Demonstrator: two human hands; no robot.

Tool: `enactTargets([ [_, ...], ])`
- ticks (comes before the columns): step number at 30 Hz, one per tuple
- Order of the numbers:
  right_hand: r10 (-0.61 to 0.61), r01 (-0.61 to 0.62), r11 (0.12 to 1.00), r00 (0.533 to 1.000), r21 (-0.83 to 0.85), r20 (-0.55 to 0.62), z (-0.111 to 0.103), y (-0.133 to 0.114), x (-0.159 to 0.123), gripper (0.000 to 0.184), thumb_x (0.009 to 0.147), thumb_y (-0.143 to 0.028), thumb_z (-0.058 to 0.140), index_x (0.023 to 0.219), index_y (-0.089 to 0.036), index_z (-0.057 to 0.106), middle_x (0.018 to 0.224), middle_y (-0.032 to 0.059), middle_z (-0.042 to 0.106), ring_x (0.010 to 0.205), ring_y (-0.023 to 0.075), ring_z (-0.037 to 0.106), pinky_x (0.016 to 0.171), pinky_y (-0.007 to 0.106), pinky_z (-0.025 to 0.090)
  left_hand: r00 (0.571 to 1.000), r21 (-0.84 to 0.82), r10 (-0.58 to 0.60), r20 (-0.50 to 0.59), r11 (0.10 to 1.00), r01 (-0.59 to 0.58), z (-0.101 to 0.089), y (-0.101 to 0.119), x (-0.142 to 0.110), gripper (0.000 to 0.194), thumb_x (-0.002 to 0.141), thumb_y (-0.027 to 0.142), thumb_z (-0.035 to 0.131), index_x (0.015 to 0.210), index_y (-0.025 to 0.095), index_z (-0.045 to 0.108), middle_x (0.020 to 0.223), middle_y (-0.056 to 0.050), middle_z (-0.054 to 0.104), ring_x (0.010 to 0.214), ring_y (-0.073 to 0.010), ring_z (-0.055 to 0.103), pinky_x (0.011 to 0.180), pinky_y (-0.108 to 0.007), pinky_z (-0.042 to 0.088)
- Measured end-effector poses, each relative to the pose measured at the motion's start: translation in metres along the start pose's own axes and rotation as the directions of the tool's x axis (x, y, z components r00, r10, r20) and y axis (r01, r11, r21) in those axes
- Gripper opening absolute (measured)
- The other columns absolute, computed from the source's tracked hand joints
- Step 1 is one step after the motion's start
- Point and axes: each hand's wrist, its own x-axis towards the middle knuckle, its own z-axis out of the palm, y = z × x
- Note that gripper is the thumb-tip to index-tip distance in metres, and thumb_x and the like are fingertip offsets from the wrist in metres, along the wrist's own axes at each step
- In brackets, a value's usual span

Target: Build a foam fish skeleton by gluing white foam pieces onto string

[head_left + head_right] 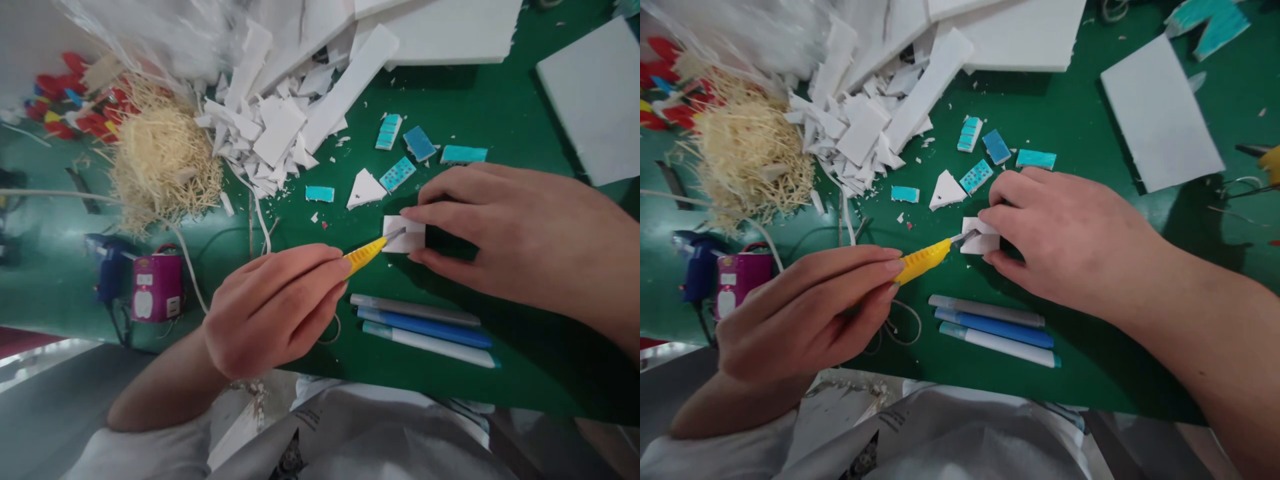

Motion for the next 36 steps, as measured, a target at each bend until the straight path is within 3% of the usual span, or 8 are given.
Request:
enactTargets([
  [5, -0.008, 0.008, 1.000, 1.000, -0.006, -0.008, 0.000, -0.001, 0.001, 0.032, 0.103, -0.035, 0.051, 0.101, -0.022, 0.080, 0.102, 0.0089, 0.075, 0.090, 0.0260, 0.070, 0.063, 0.038, 0.050, 0.992, -0.074, -0.109, -0.058, 0.992, 0.104, 0.005, 0.001, -0.001, 0.022, 0.093, 0.003, 0.071, 0.112, 0.014, 0.073, 0.109, -0.005, 0.083, 0.096, -0.0144, 0.080, 0.095, -0.021, 0.067],
  [14, -0.003, 0.002, 1.000, 1.000, -0.025, -0.015, 0.001, -0.001, 0.000, 0.033, 0.104, -0.035, 0.051, 0.105, -0.021, 0.081, 0.102, 0.0087, 0.076, 0.090, 0.0259, 0.070, 0.063, 0.039, 0.050, 0.991, -0.119, -0.120, -0.065, 0.987, 0.112, 0.008, -0.005, -0.001, 0.024, 0.095, 0.000, 0.066, 0.113, 0.014, 0.073, 0.110, -0.004, 0.082, 0.098, -0.0127, 0.080, 0.097, -0.019, 0.064],
  [22, -0.021, 0.021, 0.999, 1.000, -0.027, -0.023, 0.001, 0.002, -0.002, 0.037, 0.105, -0.039, 0.049, 0.106, -0.021, 0.081, 0.102, 0.0086, 0.075, 0.090, 0.0254, 0.070, 0.064, 0.038, 0.052, 0.980, -0.165, -0.198, -0.026, 0.968, 0.191, 0.009, -0.006, 0.000, 0.020, 0.098, 0.004, 0.063, 0.111, 0.017, 0.073, 0.110, -0.003, 0.083, 0.098, -0.0118, 0.080, 0.092, -0.020, 0.065],
  [26, -0.009, 0.009, 1.000, 1.000, -0.017, -0.007, 0.000, 0.001, -0.001, 0.036, 0.105, -0.038, 0.049, 0.104, -0.022, 0.081, 0.102, 0.0088, 0.075, 0.090, 0.0262, 0.070, 0.066, 0.040, 0.053, 0.984, -0.141, -0.176, -0.016, 0.975, 0.172, 0.006, 0.000, -0.001, 0.020, 0.097, 0.002, 0.066, 0.113, 0.012, 0.073, 0.112, -0.006, 0.082, 0.103, -0.0114, 0.079, 0.100, -0.018, 0.062],
  [31, -0.005, 0.005, 1.000, 1.000, -0.011, -0.012, 0.000, 0.000, -0.001, 0.034, 0.103, -0.038, 0.050, 0.102, -0.021, 0.080, 0.102, 0.0100, 0.075, 0.089, 0.0276, 0.070, 0.067, 0.041, 0.053, 0.986, -0.030, -0.097, 0.134, 0.994, 0.101, -0.004, 0.012, 0.004, 0.024, 0.099, 0.008, 0.070, 0.123, 0.009, 0.070, 0.119, -0.009, 0.082, 0.111, -0.0127, 0.078, 0.107, -0.018, 0.059],
  [36, -0.008, 0.008, 1.000, 1.000, -0.022, -0.006, 0.002, 0.000, -0.001, 0.032, 0.102, -0.037, 0.052, 0.103, -0.021, 0.079, 0.101, 0.0098, 0.074, 0.087, 0.0278, 0.071, 0.068, 0.041, 0.053, 0.979, 0.000, -0.021, 0.202, 1.000, 0.021, -0.006, 0.014, 0.008, 0.023, 0.104, 0.013, 0.064, 0.125, 0.008, 0.069, 0.117, -0.009, 0.082, 0.101, -0.0129, 0.080, 0.086, -0.019, 0.063],
])
